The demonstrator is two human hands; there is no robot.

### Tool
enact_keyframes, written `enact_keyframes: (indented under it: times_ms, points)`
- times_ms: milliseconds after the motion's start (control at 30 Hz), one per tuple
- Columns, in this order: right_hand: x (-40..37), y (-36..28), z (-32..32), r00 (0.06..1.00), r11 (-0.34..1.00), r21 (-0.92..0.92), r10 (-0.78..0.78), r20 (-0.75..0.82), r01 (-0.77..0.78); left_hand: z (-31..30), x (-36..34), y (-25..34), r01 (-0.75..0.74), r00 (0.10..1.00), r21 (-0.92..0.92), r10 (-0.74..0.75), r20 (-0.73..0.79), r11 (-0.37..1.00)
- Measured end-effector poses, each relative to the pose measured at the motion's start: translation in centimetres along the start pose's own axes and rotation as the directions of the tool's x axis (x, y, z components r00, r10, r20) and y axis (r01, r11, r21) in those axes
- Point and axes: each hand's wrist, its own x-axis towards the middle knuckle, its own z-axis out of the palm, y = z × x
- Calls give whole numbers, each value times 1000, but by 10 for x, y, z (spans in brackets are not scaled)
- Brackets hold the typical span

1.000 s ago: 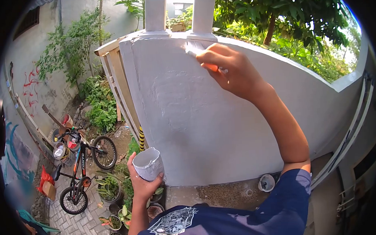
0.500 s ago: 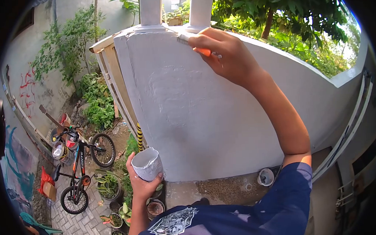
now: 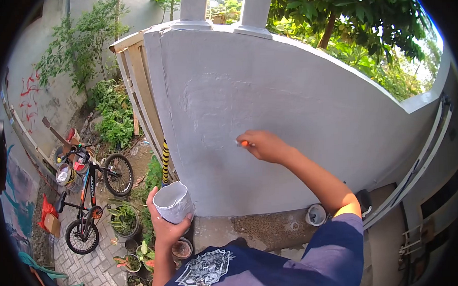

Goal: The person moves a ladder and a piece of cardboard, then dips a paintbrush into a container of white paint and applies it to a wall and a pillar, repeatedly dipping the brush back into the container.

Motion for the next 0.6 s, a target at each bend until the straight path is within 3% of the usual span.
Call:
enact_keyframes:
  times_ms: [100,200,300,333,400,467,567,600]
  points:
    - [11,-20,-78,942,987,-76,-156,-298,139,-3,1,-1,5,1000,17,-5,-11,1000]
    - [18,-48,-147,737,848,-472,-476,-480,241,-1,10,0,-19,1000,90,19,-1,996]
    - [17,-53,-161,685,842,-494,-492,-537,218,6,14,4,15,1000,25,-15,1,1000]
    - [12,-54,-150,685,843,-494,-489,-541,212,7,15,3,-16,1000,46,16,13,999]
    - [2,-48,-110,821,860,-479,-398,-409,178,10,16,3,-48,999,62,47,18,997]
    - [-6,-27,-55,822,850,-497,-403,-402,173,13,12,6,-3,999,-7,3,45,1000]
    - [-23,-12,4,870,911,-373,-321,-375,175,13,11,4,-10,996,-7,11,84,1000]
    - [-29,-8,20,944,969,-226,-169,-285,105,13,10,4,-10,996,-4,11,89,1000]
